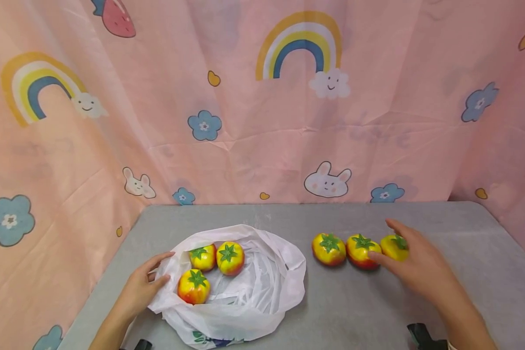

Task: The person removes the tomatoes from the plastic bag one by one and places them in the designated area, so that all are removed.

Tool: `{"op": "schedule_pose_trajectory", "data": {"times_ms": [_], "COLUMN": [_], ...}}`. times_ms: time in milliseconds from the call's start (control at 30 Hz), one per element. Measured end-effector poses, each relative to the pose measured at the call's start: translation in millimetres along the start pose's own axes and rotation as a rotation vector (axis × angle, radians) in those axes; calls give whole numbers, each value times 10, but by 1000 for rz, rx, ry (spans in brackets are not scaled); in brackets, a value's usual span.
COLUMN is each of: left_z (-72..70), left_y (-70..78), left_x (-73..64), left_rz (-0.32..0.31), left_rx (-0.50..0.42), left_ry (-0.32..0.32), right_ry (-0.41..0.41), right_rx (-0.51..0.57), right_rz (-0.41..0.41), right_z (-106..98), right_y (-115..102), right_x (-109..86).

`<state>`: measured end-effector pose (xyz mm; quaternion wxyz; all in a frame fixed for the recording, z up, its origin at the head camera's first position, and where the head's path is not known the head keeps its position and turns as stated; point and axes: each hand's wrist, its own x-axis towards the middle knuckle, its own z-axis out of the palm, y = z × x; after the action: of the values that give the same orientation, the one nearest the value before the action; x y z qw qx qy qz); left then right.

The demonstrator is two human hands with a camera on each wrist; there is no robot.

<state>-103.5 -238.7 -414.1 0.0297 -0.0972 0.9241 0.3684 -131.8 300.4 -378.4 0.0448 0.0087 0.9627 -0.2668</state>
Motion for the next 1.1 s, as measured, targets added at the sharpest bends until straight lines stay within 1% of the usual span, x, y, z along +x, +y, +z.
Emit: {"op": "schedule_pose_trajectory", "data": {"times_ms": [100,233,333,433,600,700,833,967,1100], "left_z": [-2,-14,-19,-19,-27,-32,-45,-50,-40], "left_y": [8,17,18,17,29,37,35,17,1], "left_x": [0,-1,-7,-8,-17,-18,-7,9,8], "left_rz": [-6,-12,-3,3,-18,-25,-18,-5,-3], "left_rx": [2,-1,-6,-6,-4,4,12,8,-3], "left_ry": [-3,-7,-13,-19,-22,-26,-34,-42,-48], "right_ry": [-4,28,31,28,15,1,-27,-71,-128], "right_rx": [14,50,67,80,112,120,175,229,241], "right_rz": [-54,-189,-261,-318,-415,-442,-484,-490,-470], "right_z": [20,88,142,214,372,464,610,805,1009], "right_y": [-375,-833,-1099,-1306,-1589,-1736,-1898,-2020,-2079], "right_x": [-35,-61,-45,-2,108,173,254,303,322]}}
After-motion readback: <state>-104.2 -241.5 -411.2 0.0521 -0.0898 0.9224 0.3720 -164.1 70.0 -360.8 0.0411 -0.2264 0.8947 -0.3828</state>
